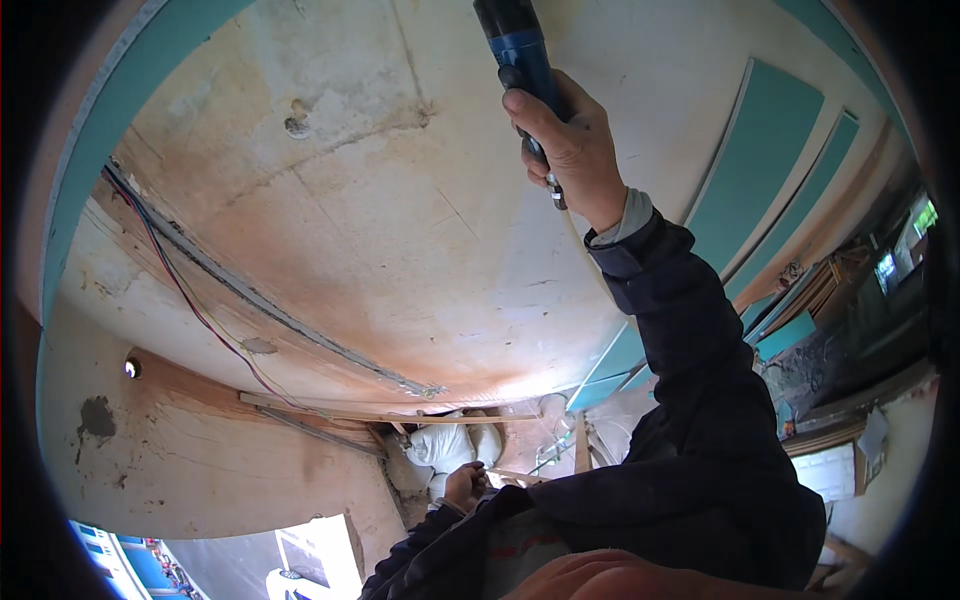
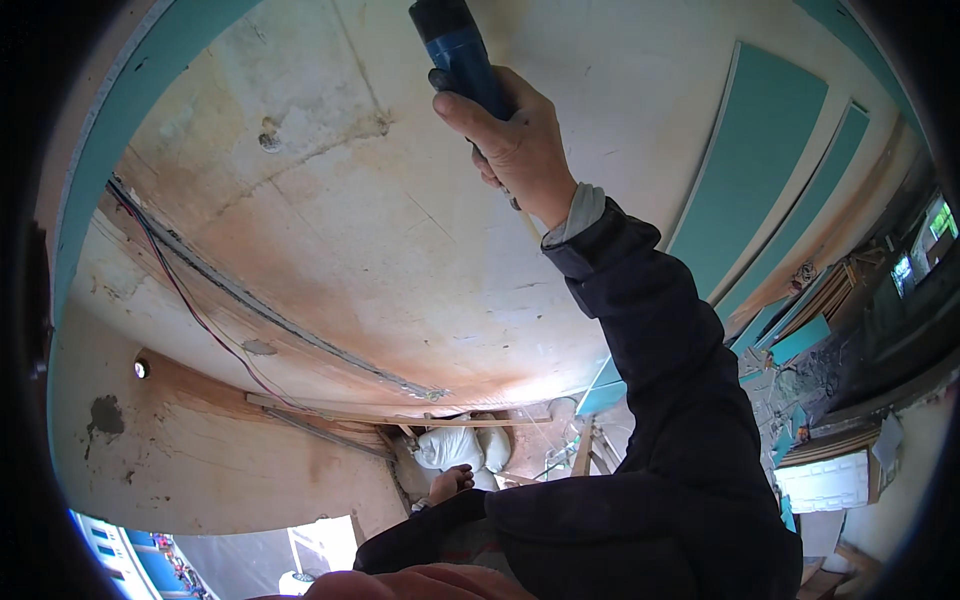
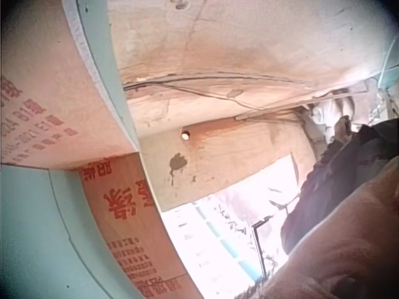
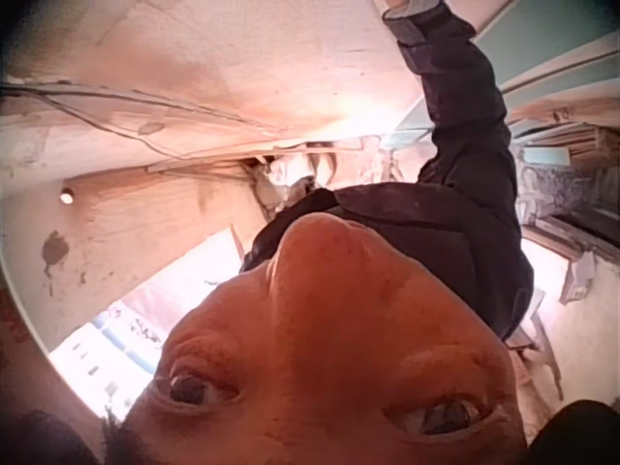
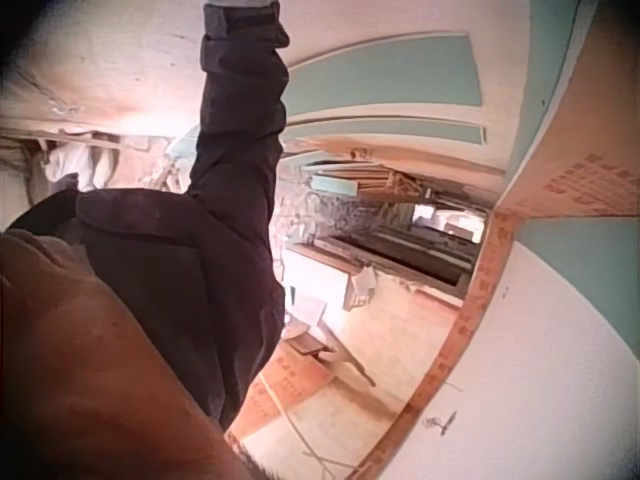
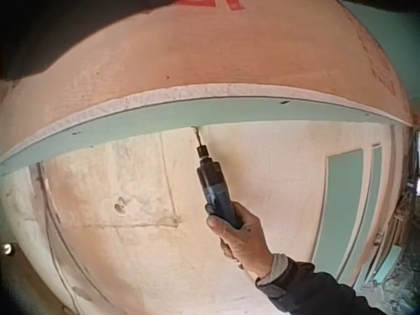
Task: The person fastens panels to the ceiling frame by placing screws onto a power screwdriver and driving them into the boards.
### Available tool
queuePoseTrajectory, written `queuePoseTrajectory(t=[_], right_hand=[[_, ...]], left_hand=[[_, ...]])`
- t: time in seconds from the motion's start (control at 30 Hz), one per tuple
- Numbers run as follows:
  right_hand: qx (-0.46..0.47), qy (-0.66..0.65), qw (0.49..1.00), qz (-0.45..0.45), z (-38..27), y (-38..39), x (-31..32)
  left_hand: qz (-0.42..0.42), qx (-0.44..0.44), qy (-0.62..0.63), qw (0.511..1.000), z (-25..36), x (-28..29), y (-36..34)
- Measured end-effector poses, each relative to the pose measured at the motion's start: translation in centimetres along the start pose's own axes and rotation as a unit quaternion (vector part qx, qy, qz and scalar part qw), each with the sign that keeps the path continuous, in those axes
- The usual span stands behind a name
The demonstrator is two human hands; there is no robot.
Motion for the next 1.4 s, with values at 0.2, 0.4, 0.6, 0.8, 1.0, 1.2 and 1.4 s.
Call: queuePoseTrajectory(t=[0.2,0.4,0.6,0.8,1.0,1.2,1.4], right_hand=[[0.015,0.005,1.0,-0.013,0.2,0.1,-0.1],[0.024,-0.008,1.0,-0.01,0.0,0.0,-0.3],[0.015,-0.001,1.0,-0.011,0.3,-0.2,-0.4],[0.027,0.005,1.0,-0.002,0.3,-0.1,-0.1],[0.024,-0.026,0.999,0.001,0.5,-0.4,-1.1],[0.019,-0.049,0.999,0.002,1.1,-0.8,-1.7],[0.013,-0.053,0.998,0.011,1.4,-1.1,-2.0]], left_hand=[[0.018,0.06,0.051,0.997,1.3,-2.5,-0.1],[0.029,0.035,0.034,0.998,1.6,-2.8,1.4],[0.049,0.047,0.067,0.995,0.8,-2.2,1.0],[0.031,0.047,0.051,0.997,0.6,-2.0,1.0],[-0.019,-0.051,-0.078,0.995,-0.3,-0.6,0.9],[-0.012,-0.06,-0.124,0.99,-0.7,-0.3,0.8],[0.081,0.025,0.008,0.996,0.7,-1.5,2.8]])
Point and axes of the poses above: each hand's wrist, its own y-axis away from the middle knuckle, its own x-axis out of the back of the hand, z = x × y, the point moved 1 cm from there along -y, towards the middle knuckle, and after that the axes turned 4 degrees about -x, right-handed, at the moved point
